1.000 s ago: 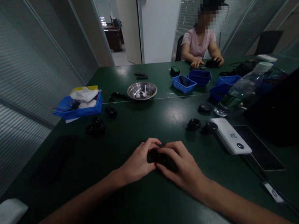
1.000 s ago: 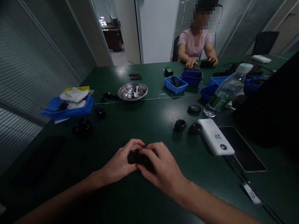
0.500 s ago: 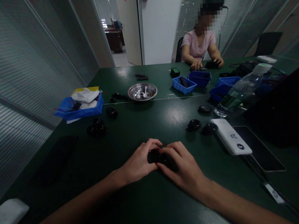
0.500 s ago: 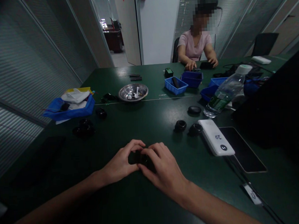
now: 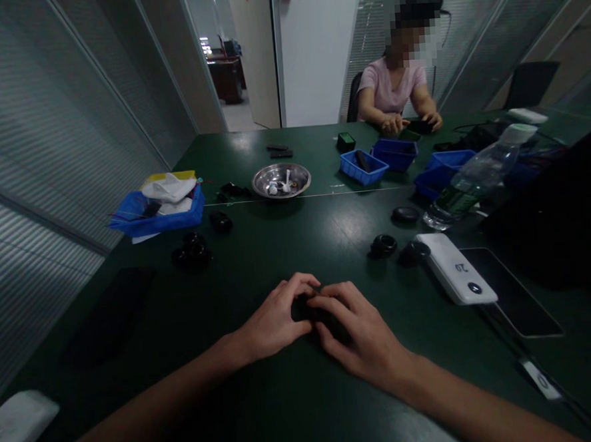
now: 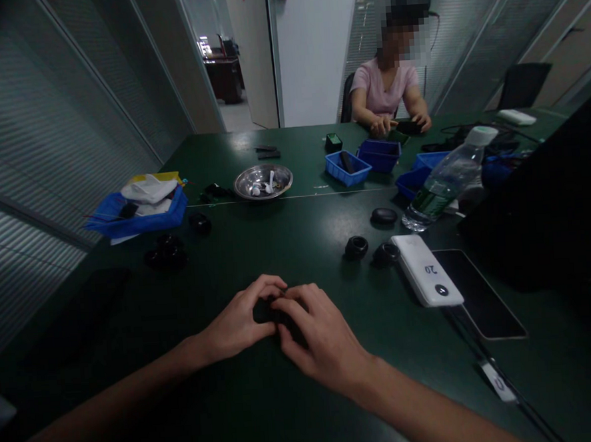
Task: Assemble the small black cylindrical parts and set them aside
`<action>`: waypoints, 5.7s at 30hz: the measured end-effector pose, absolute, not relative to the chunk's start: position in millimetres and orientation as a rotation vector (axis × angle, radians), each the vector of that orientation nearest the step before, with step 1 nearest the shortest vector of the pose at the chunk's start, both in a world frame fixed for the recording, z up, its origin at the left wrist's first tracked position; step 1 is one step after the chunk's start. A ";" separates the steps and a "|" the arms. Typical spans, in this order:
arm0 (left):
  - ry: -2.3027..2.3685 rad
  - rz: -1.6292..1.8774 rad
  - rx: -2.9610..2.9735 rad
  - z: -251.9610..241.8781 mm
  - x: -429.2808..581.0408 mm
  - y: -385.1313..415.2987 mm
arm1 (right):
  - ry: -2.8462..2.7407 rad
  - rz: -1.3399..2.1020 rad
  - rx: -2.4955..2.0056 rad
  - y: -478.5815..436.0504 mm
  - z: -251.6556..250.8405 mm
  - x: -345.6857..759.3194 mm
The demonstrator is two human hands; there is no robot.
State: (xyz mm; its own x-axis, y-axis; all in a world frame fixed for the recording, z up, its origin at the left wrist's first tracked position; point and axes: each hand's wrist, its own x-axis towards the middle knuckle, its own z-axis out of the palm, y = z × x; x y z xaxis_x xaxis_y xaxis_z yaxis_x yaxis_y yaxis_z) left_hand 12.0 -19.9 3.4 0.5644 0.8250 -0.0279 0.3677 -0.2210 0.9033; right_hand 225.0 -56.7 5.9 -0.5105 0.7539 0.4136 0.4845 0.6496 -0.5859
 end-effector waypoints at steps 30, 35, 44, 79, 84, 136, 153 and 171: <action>0.972 0.610 1.819 0.7 10.8 -19.5 | -2.166 0.518 -1.049 -57.7 2.1 225.5; 0.976 0.602 1.806 3.7 11.8 -19.7 | -2.202 0.591 -0.944 -57.0 4.0 225.5; 0.990 0.604 1.822 5.0 11.7 -20.5 | -2.179 0.591 -0.957 -56.3 4.7 225.9; 0.993 0.624 1.814 -1.5 12.0 -20.3 | -2.123 0.620 -0.986 -55.0 3.0 226.5; 0.999 0.617 1.837 -0.4 11.5 -20.6 | -2.131 0.654 -0.963 -54.4 1.6 226.8; 1.010 0.616 1.854 3.8 12.3 -21.4 | -2.193 0.601 -0.946 -55.1 3.1 226.5; 1.246 0.734 1.730 -5.3 10.2 -40.8 | -2.171 0.553 -0.971 -49.6 6.5 216.6; 1.236 0.711 1.718 0.7 9.9 -38.6 | -2.154 0.602 -0.870 -49.4 9.2 213.4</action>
